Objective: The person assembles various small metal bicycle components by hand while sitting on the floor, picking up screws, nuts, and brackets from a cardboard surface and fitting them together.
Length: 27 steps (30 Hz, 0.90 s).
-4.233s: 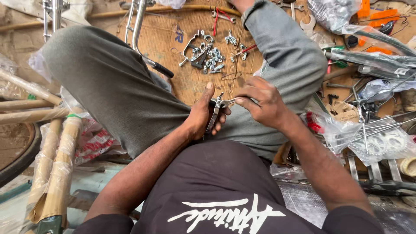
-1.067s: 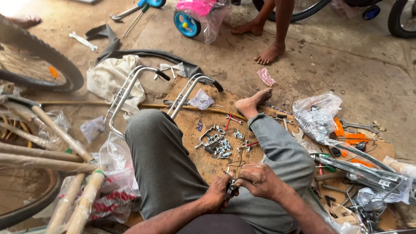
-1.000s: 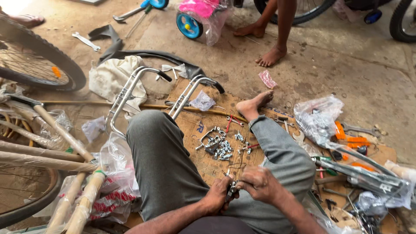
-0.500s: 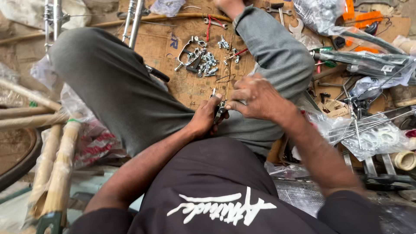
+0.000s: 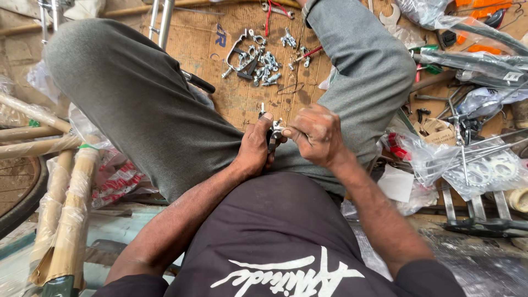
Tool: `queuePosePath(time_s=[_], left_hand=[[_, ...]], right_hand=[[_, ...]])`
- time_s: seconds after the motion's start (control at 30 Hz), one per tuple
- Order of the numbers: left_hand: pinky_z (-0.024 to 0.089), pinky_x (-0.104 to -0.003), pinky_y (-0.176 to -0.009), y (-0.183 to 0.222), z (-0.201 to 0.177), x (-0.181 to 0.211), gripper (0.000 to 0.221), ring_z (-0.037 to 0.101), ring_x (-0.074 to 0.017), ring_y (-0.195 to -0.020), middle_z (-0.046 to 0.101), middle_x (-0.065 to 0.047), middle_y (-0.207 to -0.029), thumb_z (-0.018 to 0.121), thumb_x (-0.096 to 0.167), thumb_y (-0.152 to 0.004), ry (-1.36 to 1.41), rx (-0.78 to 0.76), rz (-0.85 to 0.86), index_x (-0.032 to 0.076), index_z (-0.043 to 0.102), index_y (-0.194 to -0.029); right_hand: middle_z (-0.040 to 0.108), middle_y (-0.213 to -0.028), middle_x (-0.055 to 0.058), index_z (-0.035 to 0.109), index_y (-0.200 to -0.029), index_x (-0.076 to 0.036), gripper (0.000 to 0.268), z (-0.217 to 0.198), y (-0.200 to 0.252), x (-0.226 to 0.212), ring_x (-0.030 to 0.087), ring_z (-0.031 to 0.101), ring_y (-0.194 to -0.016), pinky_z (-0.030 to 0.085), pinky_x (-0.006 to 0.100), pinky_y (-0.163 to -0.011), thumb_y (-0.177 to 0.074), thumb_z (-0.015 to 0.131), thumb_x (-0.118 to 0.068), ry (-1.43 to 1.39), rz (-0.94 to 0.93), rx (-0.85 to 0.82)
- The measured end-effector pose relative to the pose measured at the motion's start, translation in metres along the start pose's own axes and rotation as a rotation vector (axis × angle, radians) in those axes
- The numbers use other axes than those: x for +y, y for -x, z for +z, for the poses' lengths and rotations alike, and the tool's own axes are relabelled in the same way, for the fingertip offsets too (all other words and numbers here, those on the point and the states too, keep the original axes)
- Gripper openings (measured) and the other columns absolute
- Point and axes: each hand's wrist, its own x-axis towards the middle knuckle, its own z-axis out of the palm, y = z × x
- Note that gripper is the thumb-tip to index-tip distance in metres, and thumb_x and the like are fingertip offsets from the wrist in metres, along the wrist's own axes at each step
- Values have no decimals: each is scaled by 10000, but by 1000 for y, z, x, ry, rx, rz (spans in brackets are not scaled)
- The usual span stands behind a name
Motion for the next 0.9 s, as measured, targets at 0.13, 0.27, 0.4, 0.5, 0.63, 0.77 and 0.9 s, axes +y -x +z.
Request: queuePosePath(time_s=[0.13, 0.27, 0.4, 0.5, 0.63, 0.77, 0.9], left_hand=[[344, -312, -323, -1, -2, -8, 667, 458, -135, -378, 486, -31, -537, 403, 574, -1021, -3, 18, 33, -4, 626, -774], [348, -322, -327, -4, -2, -3, 661, 460, -137, -387, 502, -32, -562, 412, 575, -1014, 11, 6, 30, -1, 661, -805], [346, -322, -337, -4, 2, 17, 687, 453, -151, -375, 541, -42, -569, 385, 629, -986, -39, 7, -73, 33, 674, -805], [435, -299, -409, 8, -2, 14, 712, 534, -141, -438, 577, -25, -606, 320, 657, -982, -82, -83, -6, 69, 687, -822], [473, -304, -482, 18, -7, 10, 594, 573, -144, -527, 577, -29, -644, 444, 533, -1035, -272, 67, 39, 18, 631, -806], [457, -285, -586, 28, -11, 18, 438, 573, -113, -605, 590, 4, -673, 564, 371, -1039, -691, 164, 406, -7, 675, -849], [431, -290, -559, 36, -13, 50, 294, 503, -91, -647, 575, 7, -678, 663, 262, -1000, -470, 347, 292, 4, 715, -869]], right_hand=[[589, -666, 44, 689, -771, -66, 214, 14, 16, -11, 229, 521, -637, 431, 410, -629, -901, 774, -212, -14, 67, 186], [616, -641, 57, 707, -755, -55, 210, 25, 20, -10, 240, 536, -607, 434, 451, -655, -892, 784, -195, -20, 141, 255], [713, -823, 72, 723, -874, -54, 163, 2, 17, 9, 247, 646, -768, 513, 414, -732, -919, 747, -208, -25, 93, 195], [756, -880, 37, 771, -917, -107, 173, -30, -4, 46, 166, 702, -773, 580, 332, -712, -942, 721, -271, -154, 187, -333], [756, -896, 107, 769, -942, -81, 254, -44, -63, 116, 234, 702, -804, 565, 407, -756, -942, 722, -331, -30, 443, -391], [742, -1063, 141, 762, -1121, -137, 282, 50, -119, 208, 334, 706, -945, 537, 463, -861, -867, 695, -239, 152, 426, -484], [715, -1118, 189, 771, -1111, -121, 282, 167, -117, 267, 343, 716, -1006, 551, 440, -919, -860, 643, -128, 279, 532, -806]])
